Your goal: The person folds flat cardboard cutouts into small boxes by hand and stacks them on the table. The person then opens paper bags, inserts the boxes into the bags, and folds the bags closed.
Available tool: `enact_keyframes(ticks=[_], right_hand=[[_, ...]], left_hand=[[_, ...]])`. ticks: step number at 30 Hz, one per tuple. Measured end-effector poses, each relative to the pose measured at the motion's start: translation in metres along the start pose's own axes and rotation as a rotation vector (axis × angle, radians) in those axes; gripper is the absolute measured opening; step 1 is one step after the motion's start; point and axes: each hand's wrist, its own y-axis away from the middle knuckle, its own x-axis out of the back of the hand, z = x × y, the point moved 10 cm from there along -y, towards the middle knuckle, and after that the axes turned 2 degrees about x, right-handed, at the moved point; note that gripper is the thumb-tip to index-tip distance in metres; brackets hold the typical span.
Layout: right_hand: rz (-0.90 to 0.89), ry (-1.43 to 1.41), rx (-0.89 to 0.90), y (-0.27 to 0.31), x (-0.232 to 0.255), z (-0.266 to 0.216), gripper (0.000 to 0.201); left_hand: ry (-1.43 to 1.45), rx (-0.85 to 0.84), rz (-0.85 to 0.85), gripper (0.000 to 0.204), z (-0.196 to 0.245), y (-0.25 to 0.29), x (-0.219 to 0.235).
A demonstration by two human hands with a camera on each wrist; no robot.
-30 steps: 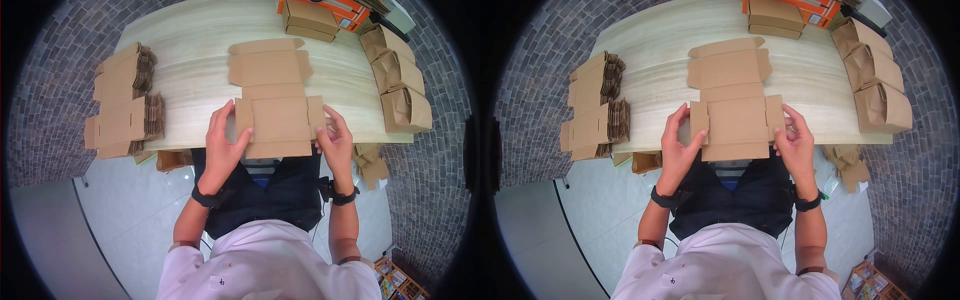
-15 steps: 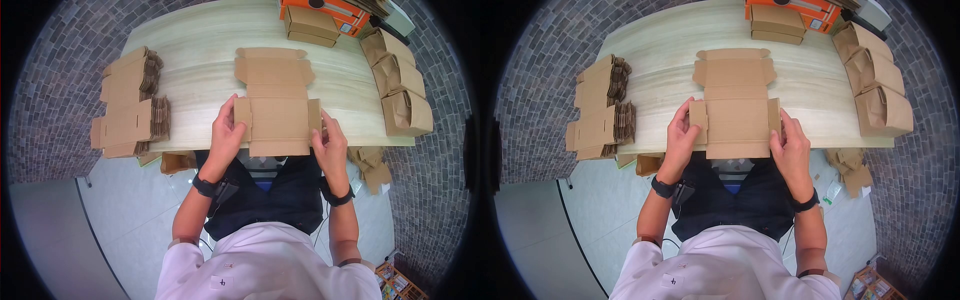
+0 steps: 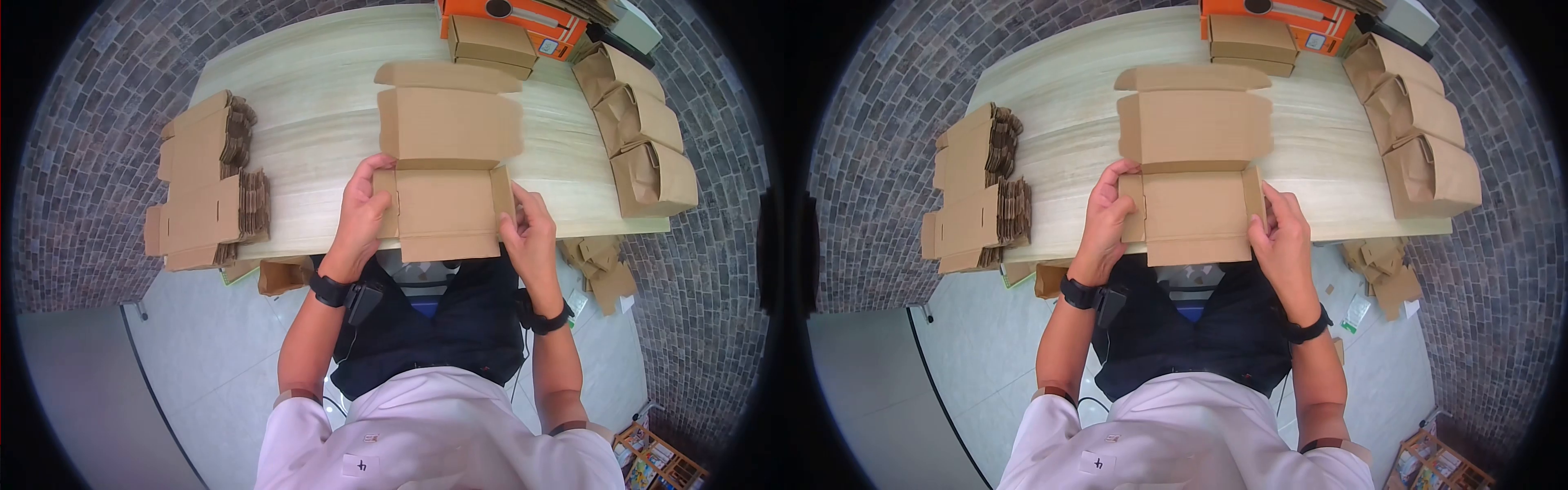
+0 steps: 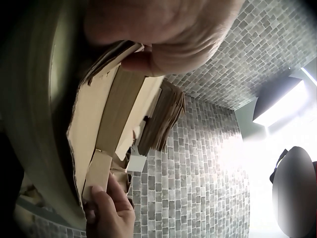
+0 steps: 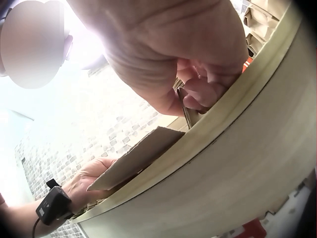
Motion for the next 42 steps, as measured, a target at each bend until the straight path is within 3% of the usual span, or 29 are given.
enact_keyframes(ticks=[7, 11, 13, 17, 18, 19, 21, 23, 26, 32, 42], right_hand=[[0.010, -0.223, -0.120, 0.003, -0.004, 0.019, 0.065], [-0.004, -0.192, -0.124, 0.004, -0.005, 0.019, 0.070], [0.016, -0.166, -0.045, 0.005, -0.004, 0.021, 0.067], [-0.089, -0.081, -0.071, 0.002, -0.009, 0.024, 0.064], [-0.020, -0.006, 0.100, -0.002, -0.002, 0.003, 0.062], [0.051, 0.069, 0.271, -0.002, 0.004, -0.018, 0.059], [0.058, -0.029, 0.194, -0.001, 0.003, -0.015, 0.057], [0.022, 0.014, 0.131, -0.002, 0.000, -0.004, 0.054], [0.015, 0.019, 0.100, -0.002, 0.000, -0.004, 0.052], [0.005, 0.025, 0.151, -0.003, 0.000, -0.012, 0.049], [0.010, 0.033, 0.179, -0.001, -0.001, -0.009, 0.047]], left_hand=[[0.019, 0.030, 0.028, 0.053, -0.004, -0.001, 0.001], [-0.104, -0.099, 0.037, 0.051, 0.002, -0.002, 0.001], [-0.142, -0.131, 0.051, 0.051, 0.005, -0.001, 0.003], [-0.286, -0.198, -0.045, 0.041, 0.008, -0.002, -0.005], [-0.305, -0.204, -0.053, 0.042, 0.006, -0.001, -0.006], [-0.325, -0.209, -0.062, 0.043, 0.008, 0.001, -0.007], [-0.363, -0.218, -0.075, 0.051, 0.009, 0.005, -0.008], [-0.476, -0.262, -0.045, 0.074, 0.017, 0.015, -0.010], [-0.476, -0.296, -0.005, 0.084, 0.015, 0.026, -0.007], [-0.706, -0.319, 0.085, 0.072, 0.020, 0.051, -0.013], [-0.666, -0.280, 0.245, 0.074, 0.006, 0.073, -0.007]])
